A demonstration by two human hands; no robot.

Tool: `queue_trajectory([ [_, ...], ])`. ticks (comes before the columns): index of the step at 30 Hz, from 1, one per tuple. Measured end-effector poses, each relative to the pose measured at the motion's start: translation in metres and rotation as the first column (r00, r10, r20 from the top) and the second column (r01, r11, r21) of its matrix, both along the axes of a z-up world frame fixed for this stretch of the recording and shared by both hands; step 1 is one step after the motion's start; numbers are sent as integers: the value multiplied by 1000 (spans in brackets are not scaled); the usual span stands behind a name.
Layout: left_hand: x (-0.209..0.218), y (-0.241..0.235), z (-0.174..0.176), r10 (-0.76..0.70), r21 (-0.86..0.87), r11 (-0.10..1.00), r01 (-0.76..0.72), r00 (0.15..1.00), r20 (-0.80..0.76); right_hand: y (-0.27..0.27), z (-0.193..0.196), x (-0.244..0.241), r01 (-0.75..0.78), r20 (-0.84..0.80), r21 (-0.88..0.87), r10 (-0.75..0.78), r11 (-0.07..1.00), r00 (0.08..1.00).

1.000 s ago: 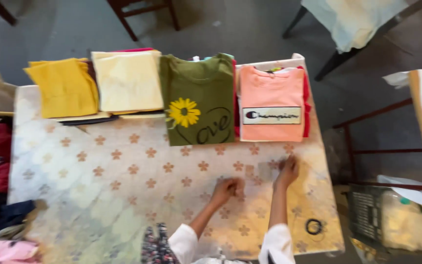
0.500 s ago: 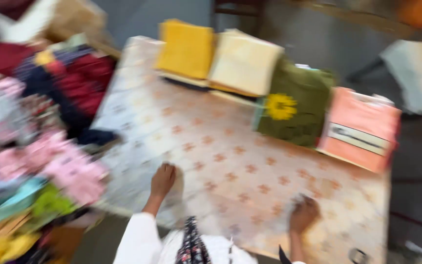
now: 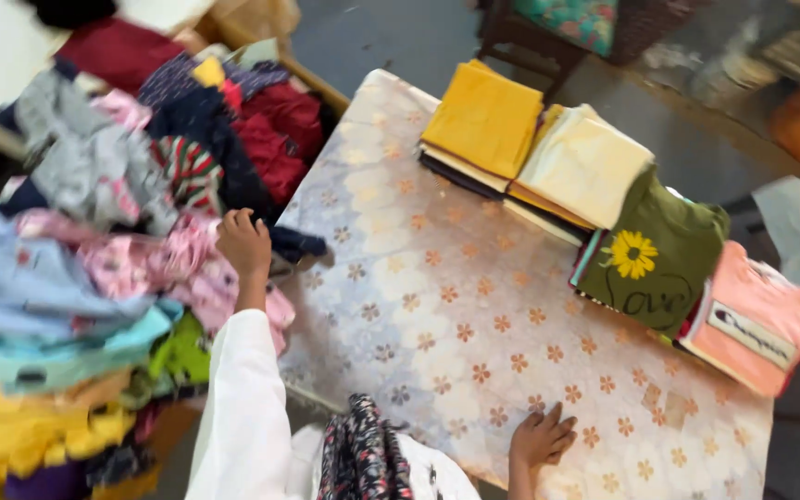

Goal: Folding various items of clothing and stacking them on a table.

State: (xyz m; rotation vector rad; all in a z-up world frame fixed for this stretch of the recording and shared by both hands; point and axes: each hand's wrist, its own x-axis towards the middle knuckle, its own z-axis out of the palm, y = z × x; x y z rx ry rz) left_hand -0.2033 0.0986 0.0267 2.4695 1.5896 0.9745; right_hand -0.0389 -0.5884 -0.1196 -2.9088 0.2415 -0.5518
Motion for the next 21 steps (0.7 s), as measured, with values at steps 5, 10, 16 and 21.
queue_trajectory([
  [5,65,62,-8,-361,-130,930,344,921,-146,24,26,-32,9,11,34,-9,999,1000],
  [10,112,123,-19,-400,-276,907,317,853,-336,25,34,-35,-2,-145,42,8,999,989],
  [16,117,159,-40,-296,-324,936,140,812,-504,32,46,-31,22,-360,48,-3,999,933],
  [21,82,114,9,-104,-185,983,11,860,-500,42,56,-40,68,-416,33,-48,997,908],
])
